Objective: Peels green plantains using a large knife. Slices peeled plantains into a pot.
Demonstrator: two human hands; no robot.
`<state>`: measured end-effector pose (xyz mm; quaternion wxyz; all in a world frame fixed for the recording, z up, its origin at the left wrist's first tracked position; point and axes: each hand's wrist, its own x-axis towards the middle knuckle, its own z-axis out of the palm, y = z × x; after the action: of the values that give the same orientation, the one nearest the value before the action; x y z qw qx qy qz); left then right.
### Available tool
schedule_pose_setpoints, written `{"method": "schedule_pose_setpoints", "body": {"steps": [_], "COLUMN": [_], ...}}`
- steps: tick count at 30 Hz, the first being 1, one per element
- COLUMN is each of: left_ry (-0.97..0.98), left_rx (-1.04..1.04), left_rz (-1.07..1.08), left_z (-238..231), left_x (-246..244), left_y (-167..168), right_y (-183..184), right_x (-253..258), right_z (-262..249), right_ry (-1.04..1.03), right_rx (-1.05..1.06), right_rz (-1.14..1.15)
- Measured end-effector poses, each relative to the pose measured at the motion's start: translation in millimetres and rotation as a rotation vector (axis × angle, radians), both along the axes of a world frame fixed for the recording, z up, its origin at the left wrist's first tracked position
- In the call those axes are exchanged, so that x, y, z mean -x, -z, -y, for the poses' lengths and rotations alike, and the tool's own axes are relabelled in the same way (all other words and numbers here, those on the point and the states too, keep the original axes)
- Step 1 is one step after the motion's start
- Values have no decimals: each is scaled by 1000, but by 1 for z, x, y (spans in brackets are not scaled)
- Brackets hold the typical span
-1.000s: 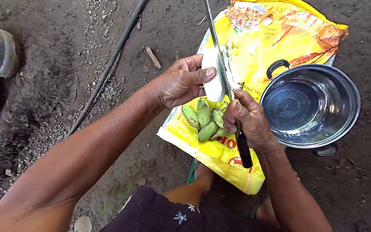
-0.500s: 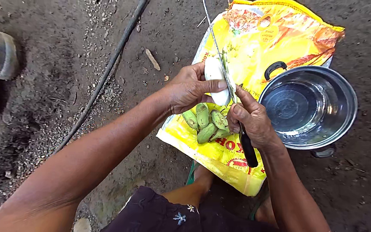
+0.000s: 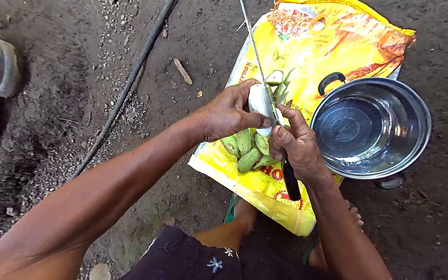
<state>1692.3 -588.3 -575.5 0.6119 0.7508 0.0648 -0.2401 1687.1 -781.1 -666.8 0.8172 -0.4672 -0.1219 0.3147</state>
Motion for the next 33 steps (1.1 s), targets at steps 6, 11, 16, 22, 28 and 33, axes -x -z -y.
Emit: {"method": "schedule_pose_setpoints", "body": {"steps": [6,11,16,22,28,33], "left_ry": [30,15,-73,-225,-208,-140], "left_rx": [20,77,58,-147,-177,-220], "left_rz": [40,-12,-64,-72,0,92], "left_z": [-5,-11,-2,6,10,7], "left_x": [0,-3,-2,-2,0,3], "left_y": [5,10,16,17,19,19], "right_y": [0,5,8,12,12,10], "right_x": [-1,-8,-5,-3,-3,1], "right_z": [-2,3,0,1,2,0], "right_ry": [-19,-112,-23,-7,-43,7], "right_rx": [-83,-159,-72,-19,7,-21], "right_rz": [-60,-50,-103,-91,-105,-88]}}
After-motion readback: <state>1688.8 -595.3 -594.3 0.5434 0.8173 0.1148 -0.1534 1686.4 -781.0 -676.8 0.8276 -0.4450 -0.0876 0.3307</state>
